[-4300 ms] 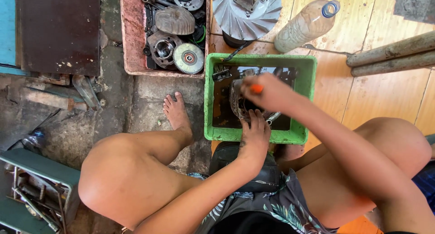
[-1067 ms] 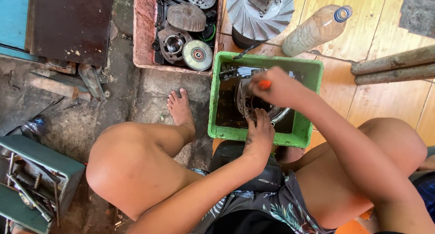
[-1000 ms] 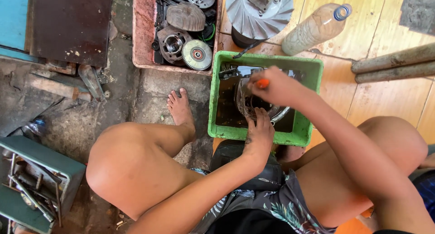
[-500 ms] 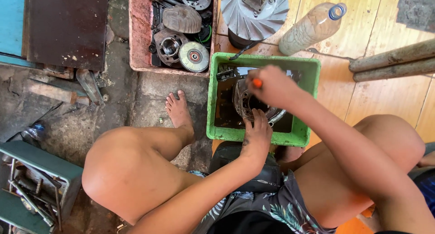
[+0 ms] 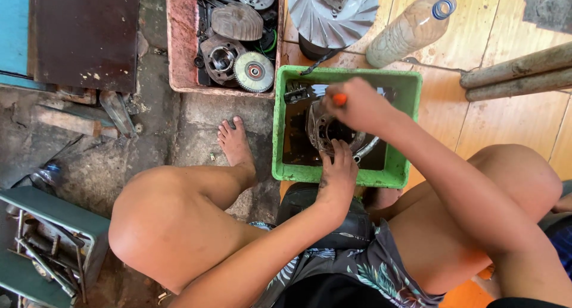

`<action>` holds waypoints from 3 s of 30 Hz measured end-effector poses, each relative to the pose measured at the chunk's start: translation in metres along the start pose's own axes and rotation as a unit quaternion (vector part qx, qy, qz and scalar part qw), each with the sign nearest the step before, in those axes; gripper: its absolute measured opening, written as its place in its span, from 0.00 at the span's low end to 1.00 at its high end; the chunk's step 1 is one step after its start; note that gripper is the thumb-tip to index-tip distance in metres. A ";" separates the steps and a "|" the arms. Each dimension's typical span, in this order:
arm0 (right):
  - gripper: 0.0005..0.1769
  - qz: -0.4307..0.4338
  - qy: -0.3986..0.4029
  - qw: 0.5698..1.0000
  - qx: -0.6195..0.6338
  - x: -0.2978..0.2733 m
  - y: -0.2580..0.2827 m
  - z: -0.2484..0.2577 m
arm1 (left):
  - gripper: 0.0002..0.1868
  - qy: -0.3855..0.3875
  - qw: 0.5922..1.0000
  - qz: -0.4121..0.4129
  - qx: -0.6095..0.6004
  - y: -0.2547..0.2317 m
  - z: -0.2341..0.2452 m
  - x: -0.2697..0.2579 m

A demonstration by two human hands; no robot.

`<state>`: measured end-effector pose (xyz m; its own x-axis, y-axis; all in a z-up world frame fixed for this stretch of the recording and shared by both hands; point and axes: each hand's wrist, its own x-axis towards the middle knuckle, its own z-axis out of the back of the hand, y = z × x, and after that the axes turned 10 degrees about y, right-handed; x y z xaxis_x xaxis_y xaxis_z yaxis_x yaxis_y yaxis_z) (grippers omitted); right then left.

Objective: Cleaning a motorcycle engine cylinder block with a brush in a basin of cleaning fluid

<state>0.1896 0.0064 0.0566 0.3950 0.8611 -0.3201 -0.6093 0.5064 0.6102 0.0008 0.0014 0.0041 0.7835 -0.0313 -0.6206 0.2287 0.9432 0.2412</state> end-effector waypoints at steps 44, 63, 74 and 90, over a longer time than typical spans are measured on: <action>0.10 -0.044 0.005 0.995 0.084 -0.056 -0.060 0.031 | 0.45 -0.009 1.000 -0.028 -0.004 0.000 -0.023 0.006; 0.16 -0.071 -0.037 0.962 0.262 -0.085 -0.057 -0.001 | 0.44 -0.002 0.999 -0.044 -0.026 0.008 -0.016 -0.002; 0.11 -0.052 -0.083 0.959 0.266 -0.097 -0.033 0.007 | 0.40 0.012 0.998 -0.055 -0.009 0.024 0.000 -0.012; 0.10 -0.039 -0.085 0.977 0.191 -0.111 -0.019 0.007 | 0.39 -0.012 0.998 -0.060 -0.007 0.027 0.002 -0.017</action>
<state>0.1620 -0.0993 0.0861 0.5588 0.7839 -0.2708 -0.2843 0.4878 0.8254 -0.0054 0.0271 0.0231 0.7649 -0.1526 -0.6258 0.3138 0.9367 0.1553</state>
